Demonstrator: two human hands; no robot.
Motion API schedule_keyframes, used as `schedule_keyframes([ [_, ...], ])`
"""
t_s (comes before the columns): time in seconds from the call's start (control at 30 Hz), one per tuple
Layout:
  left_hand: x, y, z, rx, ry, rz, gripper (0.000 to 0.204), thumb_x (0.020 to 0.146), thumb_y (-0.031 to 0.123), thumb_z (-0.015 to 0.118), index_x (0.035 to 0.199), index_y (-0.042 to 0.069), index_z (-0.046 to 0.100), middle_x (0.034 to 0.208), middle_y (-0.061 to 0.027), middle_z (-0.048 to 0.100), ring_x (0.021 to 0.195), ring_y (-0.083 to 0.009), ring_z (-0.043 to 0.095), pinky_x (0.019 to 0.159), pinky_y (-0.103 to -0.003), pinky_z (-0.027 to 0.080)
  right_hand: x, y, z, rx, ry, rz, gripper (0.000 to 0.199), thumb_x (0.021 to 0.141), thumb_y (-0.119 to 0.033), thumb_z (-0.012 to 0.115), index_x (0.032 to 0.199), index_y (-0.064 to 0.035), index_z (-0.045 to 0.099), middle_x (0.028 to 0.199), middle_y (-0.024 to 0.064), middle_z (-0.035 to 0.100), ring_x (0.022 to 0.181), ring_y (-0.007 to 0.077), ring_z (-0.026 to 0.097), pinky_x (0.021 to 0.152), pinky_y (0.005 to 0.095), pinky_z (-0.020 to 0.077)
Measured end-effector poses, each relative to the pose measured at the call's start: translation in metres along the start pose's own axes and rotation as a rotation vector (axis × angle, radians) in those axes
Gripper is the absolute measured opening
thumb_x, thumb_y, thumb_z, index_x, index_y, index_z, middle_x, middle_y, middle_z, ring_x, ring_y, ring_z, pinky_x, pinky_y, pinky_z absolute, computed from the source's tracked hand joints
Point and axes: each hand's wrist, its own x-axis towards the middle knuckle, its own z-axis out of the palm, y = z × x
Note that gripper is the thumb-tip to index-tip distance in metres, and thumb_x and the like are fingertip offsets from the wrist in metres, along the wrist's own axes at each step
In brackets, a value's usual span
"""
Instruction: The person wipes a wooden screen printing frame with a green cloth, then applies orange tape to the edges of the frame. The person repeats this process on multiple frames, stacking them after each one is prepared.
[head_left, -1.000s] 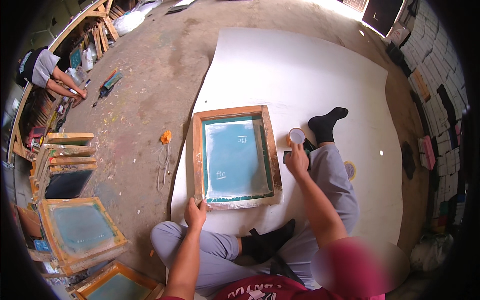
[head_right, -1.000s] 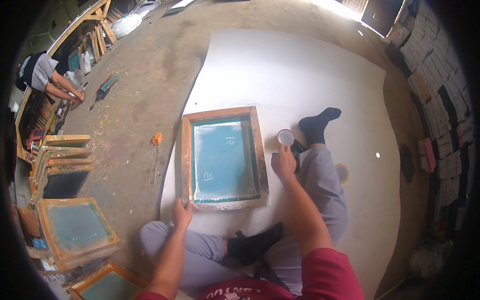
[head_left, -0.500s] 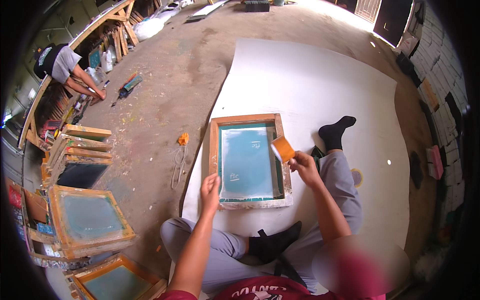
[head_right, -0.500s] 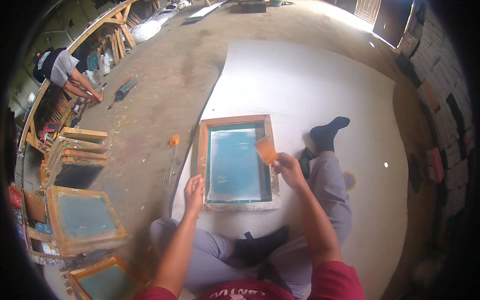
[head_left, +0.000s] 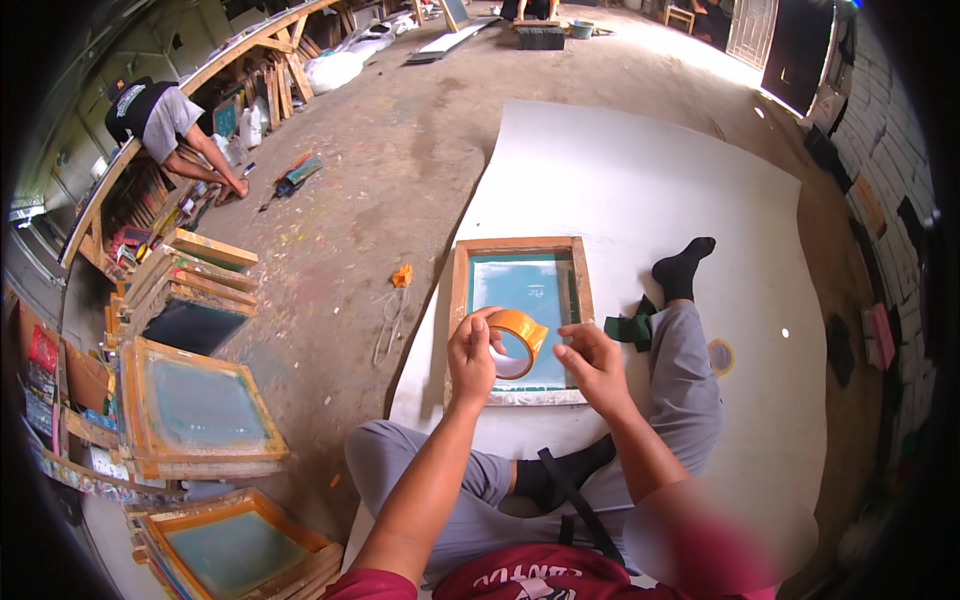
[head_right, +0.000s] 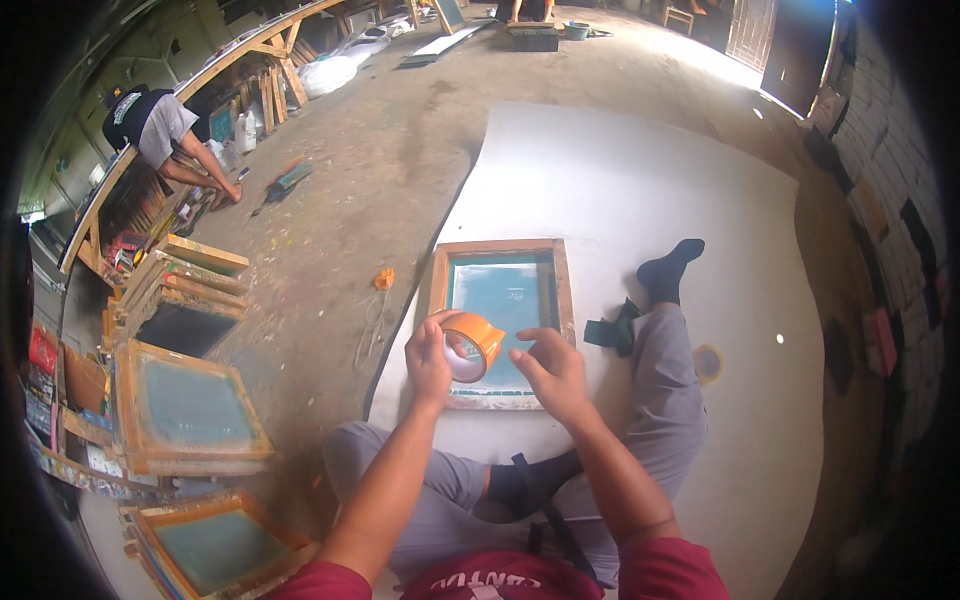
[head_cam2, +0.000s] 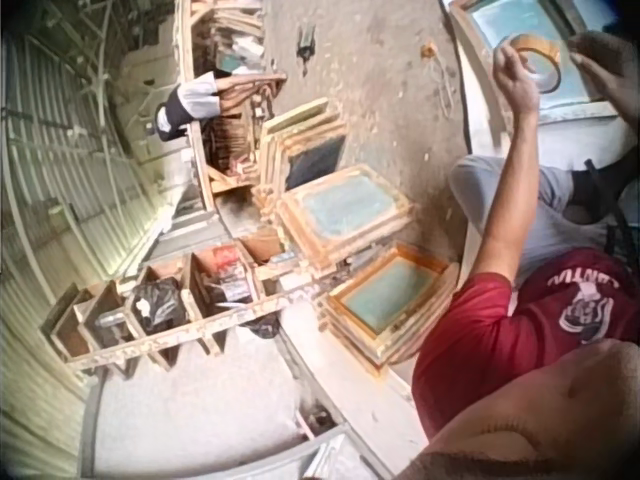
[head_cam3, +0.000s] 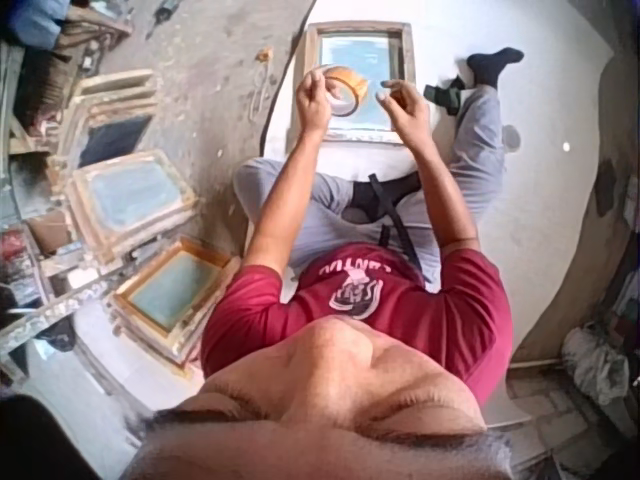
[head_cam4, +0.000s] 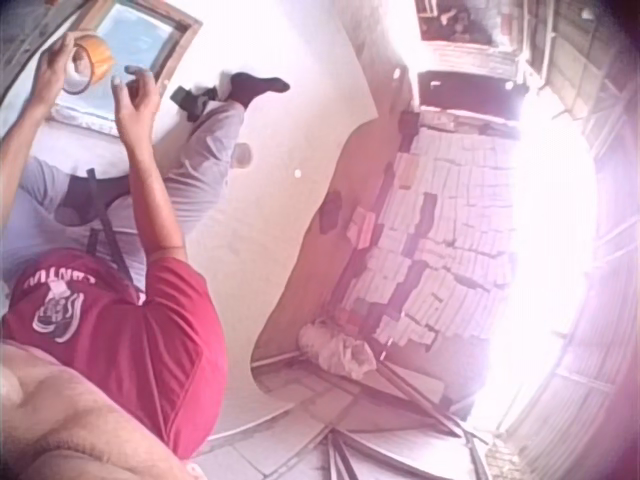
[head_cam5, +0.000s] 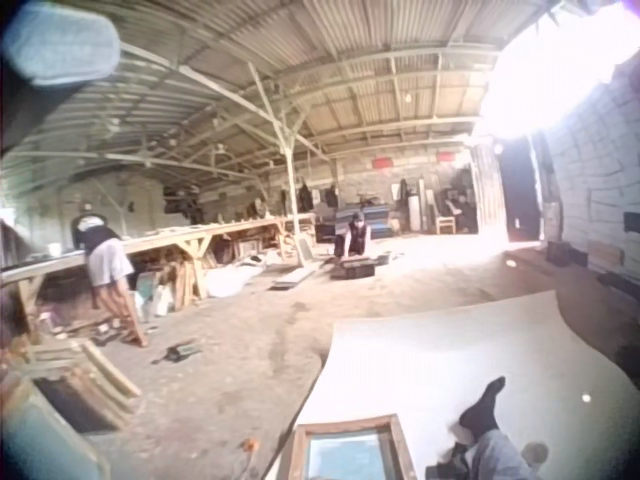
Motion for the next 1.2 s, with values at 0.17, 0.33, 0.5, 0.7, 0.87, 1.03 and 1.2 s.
schedule_keyframes([
  [0.17, -0.007, 0.014, -0.005, 0.142, 0.048, -0.022, 0.056, 0.112, 0.050, 0.051, 0.123, -0.001, 0.073, 0.083, -0.0039, 0.065, 0.071, -0.0102, 0.058, 0.067, -0.027, 0.048, -0.008, -0.051, 0.005, -0.547, 0.154, -0.441, 0.029, 0.083, -0.018, 0.087, 0.107, -0.0071, 0.075, 0.085, 0.0067, 0.064, 0.077, 0.0245, 0.063, 0.066, 0.0359, 0.0509],
  [0.33, -0.010, 0.025, -0.004, 0.250, 0.047, 0.066, 0.037, 0.110, 0.035, 0.061, 0.117, 0.001, 0.075, 0.090, -0.0069, 0.073, 0.073, -0.0124, 0.063, 0.066, -0.028, 0.051, -0.002, -0.063, 0.017, -0.694, 0.151, -0.583, 0.026, 0.080, -0.020, 0.087, 0.102, -0.0115, 0.077, 0.085, 0.0036, 0.063, 0.075, 0.0251, 0.061, 0.064, 0.0376, 0.0508],
  [0.5, -0.010, 0.020, -0.008, 0.315, 0.033, 0.124, 0.038, 0.108, 0.036, 0.065, 0.117, 0.001, 0.075, 0.092, -0.0100, 0.074, 0.076, -0.0160, 0.066, 0.070, -0.031, 0.053, 0.002, -0.061, 0.014, -0.692, 0.094, -0.516, 0.014, 0.081, -0.018, 0.086, 0.092, -0.0128, 0.079, 0.083, 0.0024, 0.064, 0.075, 0.0251, 0.061, 0.064, 0.0378, 0.0510],
  [0.7, -0.010, 0.024, -0.007, 0.319, 0.027, 0.142, 0.039, 0.107, 0.038, 0.066, 0.117, 0.001, 0.075, 0.093, -0.0098, 0.074, 0.075, -0.0161, 0.067, 0.070, -0.031, 0.053, 0.001, -0.060, 0.010, -0.671, 0.065, -0.472, 0.010, 0.083, -0.013, 0.085, 0.091, -0.0099, 0.079, 0.083, 0.0046, 0.066, 0.077, 0.0265, 0.064, 0.067, 0.0385, 0.0521],
  [0.87, -0.010, 0.021, -0.006, 0.347, 0.019, 0.111, 0.039, 0.106, 0.038, 0.067, 0.116, 0.001, 0.075, 0.093, -0.0105, 0.074, 0.076, -0.0169, 0.068, 0.069, -0.031, 0.054, 0.000, -0.048, 0.014, -0.762, 0.141, -0.586, 0.005, 0.084, -0.013, 0.078, 0.089, -0.0144, 0.076, 0.082, 0.0006, 0.062, 0.074, 0.0222, 0.061, 0.062, 0.0355, 0.0513],
  [1.03, -0.008, 0.022, -0.005, 0.433, 0.032, 0.164, 0.040, 0.105, 0.039, 0.068, 0.115, 0.001, 0.076, 0.090, -0.0115, 0.073, 0.075, -0.0185, 0.068, 0.069, -0.032, 0.054, 0.001, -0.045, 0.013, -0.996, 0.103, -0.723, 0.012, 0.084, -0.015, 0.072, 0.095, -0.0155, 0.072, 0.085, -0.0012, 0.059, 0.074, 0.0179, 0.061, 0.060, 0.0327, 0.0487],
  [1.2, -0.008, 0.023, -0.005, 0.444, 0.032, 0.157, 0.039, 0.105, 0.038, 0.069, 0.114, 0.001, 0.076, 0.088, -0.0107, 0.073, 0.074, -0.0187, 0.068, 0.068, -0.032, 0.053, 0.004, -0.042, 0.012, -1.053, 0.065, -0.699, 0.011, 0.084, -0.015, 0.070, 0.094, -0.0151, 0.067, 0.086, -0.0002, 0.057, 0.075, 0.0183, 0.061, 0.060, 0.0335, 0.0485],
])
